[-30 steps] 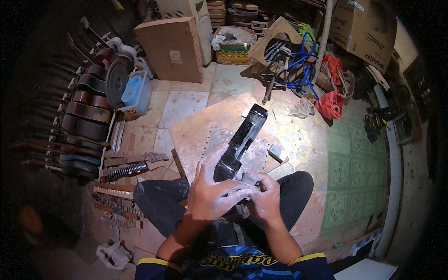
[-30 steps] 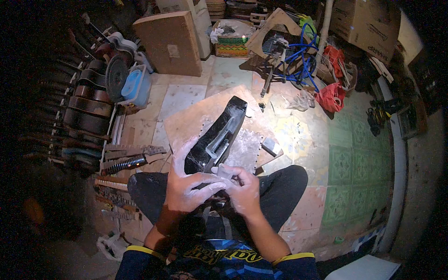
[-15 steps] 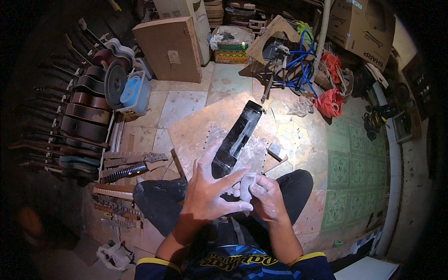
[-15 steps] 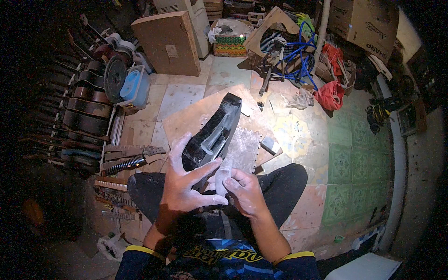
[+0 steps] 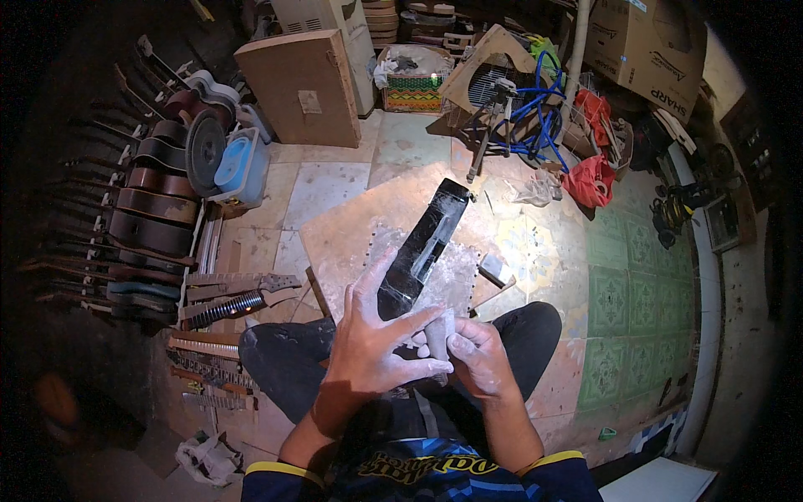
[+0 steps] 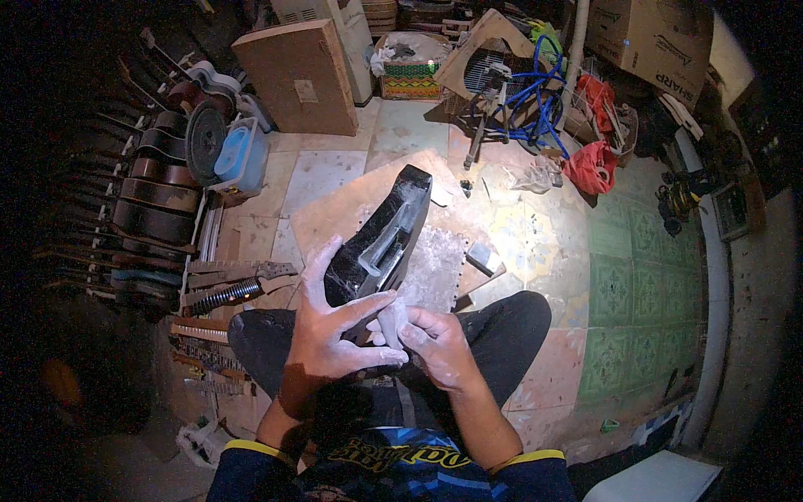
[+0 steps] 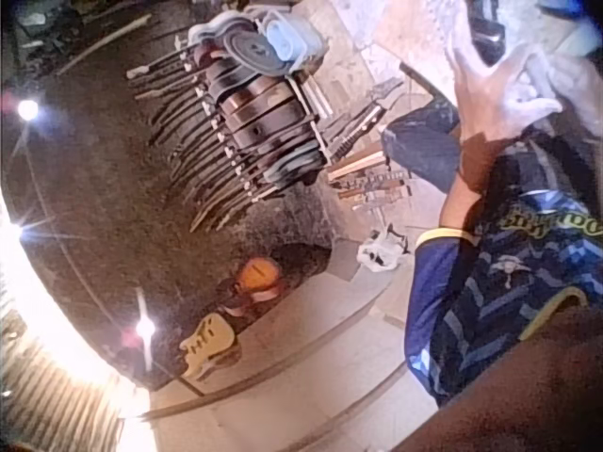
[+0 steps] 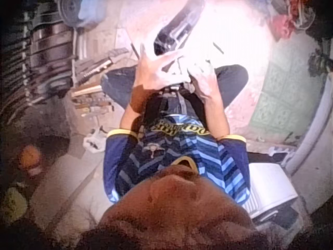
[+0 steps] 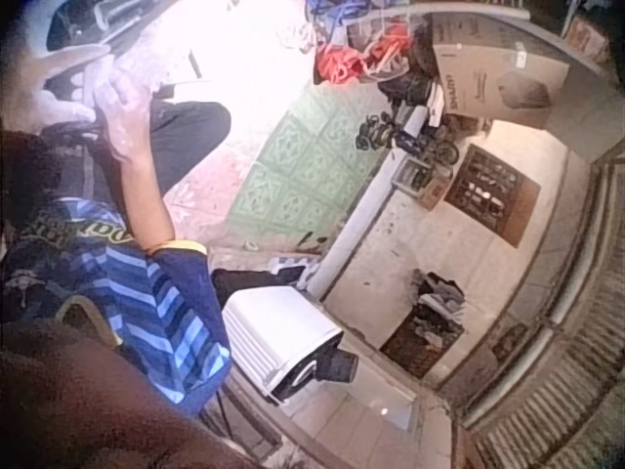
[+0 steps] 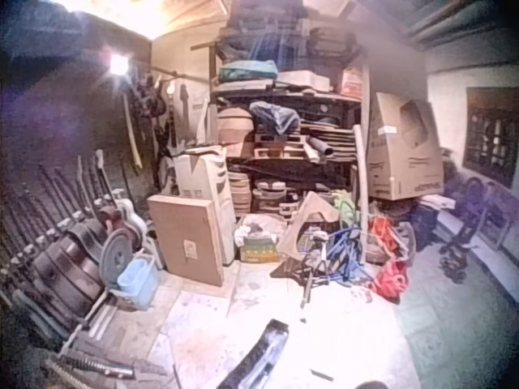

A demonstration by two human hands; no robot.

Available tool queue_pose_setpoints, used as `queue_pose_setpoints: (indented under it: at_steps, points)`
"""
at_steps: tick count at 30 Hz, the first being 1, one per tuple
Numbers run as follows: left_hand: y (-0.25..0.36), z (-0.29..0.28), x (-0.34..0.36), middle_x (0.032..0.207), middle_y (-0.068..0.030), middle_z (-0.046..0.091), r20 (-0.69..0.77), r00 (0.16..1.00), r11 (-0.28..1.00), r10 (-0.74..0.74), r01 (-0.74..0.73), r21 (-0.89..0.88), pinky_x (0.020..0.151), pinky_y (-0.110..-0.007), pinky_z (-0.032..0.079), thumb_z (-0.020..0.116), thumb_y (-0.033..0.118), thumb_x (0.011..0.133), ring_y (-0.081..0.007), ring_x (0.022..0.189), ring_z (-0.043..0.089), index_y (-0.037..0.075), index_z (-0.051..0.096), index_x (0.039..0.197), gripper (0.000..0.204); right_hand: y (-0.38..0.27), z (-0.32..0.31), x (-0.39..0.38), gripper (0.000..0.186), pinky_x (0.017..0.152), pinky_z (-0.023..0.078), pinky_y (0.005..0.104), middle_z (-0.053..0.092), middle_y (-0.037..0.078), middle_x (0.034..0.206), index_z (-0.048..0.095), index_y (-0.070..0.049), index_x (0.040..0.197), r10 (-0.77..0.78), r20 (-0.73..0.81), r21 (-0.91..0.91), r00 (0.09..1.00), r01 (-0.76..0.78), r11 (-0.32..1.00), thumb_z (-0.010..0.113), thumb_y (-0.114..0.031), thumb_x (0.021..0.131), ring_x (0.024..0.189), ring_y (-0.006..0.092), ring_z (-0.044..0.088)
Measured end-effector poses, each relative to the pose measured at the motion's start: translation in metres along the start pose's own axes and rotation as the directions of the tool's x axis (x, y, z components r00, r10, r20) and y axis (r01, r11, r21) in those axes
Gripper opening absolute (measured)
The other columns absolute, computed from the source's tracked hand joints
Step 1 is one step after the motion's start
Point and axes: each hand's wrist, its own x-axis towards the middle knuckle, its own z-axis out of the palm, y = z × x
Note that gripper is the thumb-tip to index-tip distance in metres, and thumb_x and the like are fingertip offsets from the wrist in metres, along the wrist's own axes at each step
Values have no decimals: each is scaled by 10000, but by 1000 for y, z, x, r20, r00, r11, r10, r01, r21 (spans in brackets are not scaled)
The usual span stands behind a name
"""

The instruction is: The person rubs the edges and interior cutouts of a black electric guitar body using a small white block and a cloth, rotating the body to reach different sides.

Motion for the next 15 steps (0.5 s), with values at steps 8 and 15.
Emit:
queue_pose_setpoints:
  at_steps: [8,15]
  points:
    - [-8,6,-2,1529,-262,336,-63,996,998,62,-61,11,1140,-503,340,971,340,469,-444,1393,378,200,792,1071,643,-5,6,-5,350,904,523,315,712,113,1097,653,58,1193,-10,17,-201,1000,13,979,600,-238,1014,984,160,664]
    - [-7,1,-3,1513,-259,356,-55,997,999,47,-48,-21,1133,-506,353,954,282,539,-450,1381,396,201,789,1078,569,-19,22,-5,301,822,510,273,694,59,1008,651,28,1167,18,-107,-252,994,-44,967,560,-222,1026,902,109,630]
